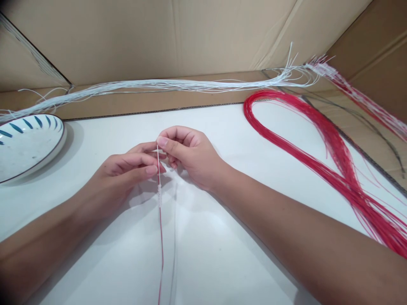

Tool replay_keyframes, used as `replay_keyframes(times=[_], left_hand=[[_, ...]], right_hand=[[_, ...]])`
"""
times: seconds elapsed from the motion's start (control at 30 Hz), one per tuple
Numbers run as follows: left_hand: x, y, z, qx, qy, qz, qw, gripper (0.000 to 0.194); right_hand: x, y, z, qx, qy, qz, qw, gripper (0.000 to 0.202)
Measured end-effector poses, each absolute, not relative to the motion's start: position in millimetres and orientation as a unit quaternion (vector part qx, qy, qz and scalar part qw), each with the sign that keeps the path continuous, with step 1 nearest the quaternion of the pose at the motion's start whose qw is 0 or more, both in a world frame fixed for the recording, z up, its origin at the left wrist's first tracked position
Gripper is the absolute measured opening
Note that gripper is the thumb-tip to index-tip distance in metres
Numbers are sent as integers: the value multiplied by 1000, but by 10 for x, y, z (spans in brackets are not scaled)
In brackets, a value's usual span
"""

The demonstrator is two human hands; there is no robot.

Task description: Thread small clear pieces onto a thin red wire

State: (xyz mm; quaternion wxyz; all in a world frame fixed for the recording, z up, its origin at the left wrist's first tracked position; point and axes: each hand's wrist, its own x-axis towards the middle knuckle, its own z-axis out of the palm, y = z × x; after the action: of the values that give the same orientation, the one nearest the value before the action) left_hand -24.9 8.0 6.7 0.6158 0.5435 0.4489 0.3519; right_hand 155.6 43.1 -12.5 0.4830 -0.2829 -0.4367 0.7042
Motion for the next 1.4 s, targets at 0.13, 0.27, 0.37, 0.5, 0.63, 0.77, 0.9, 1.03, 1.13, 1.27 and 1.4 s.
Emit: replay_keyframes(times=[0.13, 0.27, 0.37, 0.5, 0.63, 0.77, 0.9, 1.03, 1.13, 1.27, 1.4], left_hand=[[-234, 76, 47, 516, 446, 388, 620, 16], [-217, 67, 55, 507, 435, 407, 623, 15], [-200, 64, 49, 499, 422, 424, 627, 11], [-196, 68, 28, 492, 429, 424, 628, 11], [-215, 81, 20, 487, 444, 420, 624, 11], [-204, 54, 63, 494, 481, 417, 592, 17], [-166, -16, 136, 550, 526, 353, 543, 30], [-153, -50, 148, 628, 536, 282, 488, 37], [-161, -46, 126, 646, 529, 261, 484, 36], [-171, -36, 102, 649, 527, 256, 485, 31], [-171, -30, 110, 639, 517, 272, 501, 29]], right_hand=[[1554, 428, -127, -283, -447, 700, 479, 33], [1556, 422, -125, -249, -468, 710, 463, 28], [1559, 420, -123, -255, -471, 711, 456, 29], [1563, 426, -128, -266, -471, 710, 452, 32], [1564, 426, -141, -277, -471, 701, 459, 31], [1554, 385, -130, -300, -501, 656, 478, 28], [1541, 326, -103, -334, -550, 588, 490, 26], [1542, 312, -100, -352, -566, 541, 513, 25], [1546, 319, -100, -360, -562, 538, 516, 25], [1538, 320, -83, -351, -555, 547, 519, 27], [1536, 339, -90, -348, -527, 574, 521, 26]])
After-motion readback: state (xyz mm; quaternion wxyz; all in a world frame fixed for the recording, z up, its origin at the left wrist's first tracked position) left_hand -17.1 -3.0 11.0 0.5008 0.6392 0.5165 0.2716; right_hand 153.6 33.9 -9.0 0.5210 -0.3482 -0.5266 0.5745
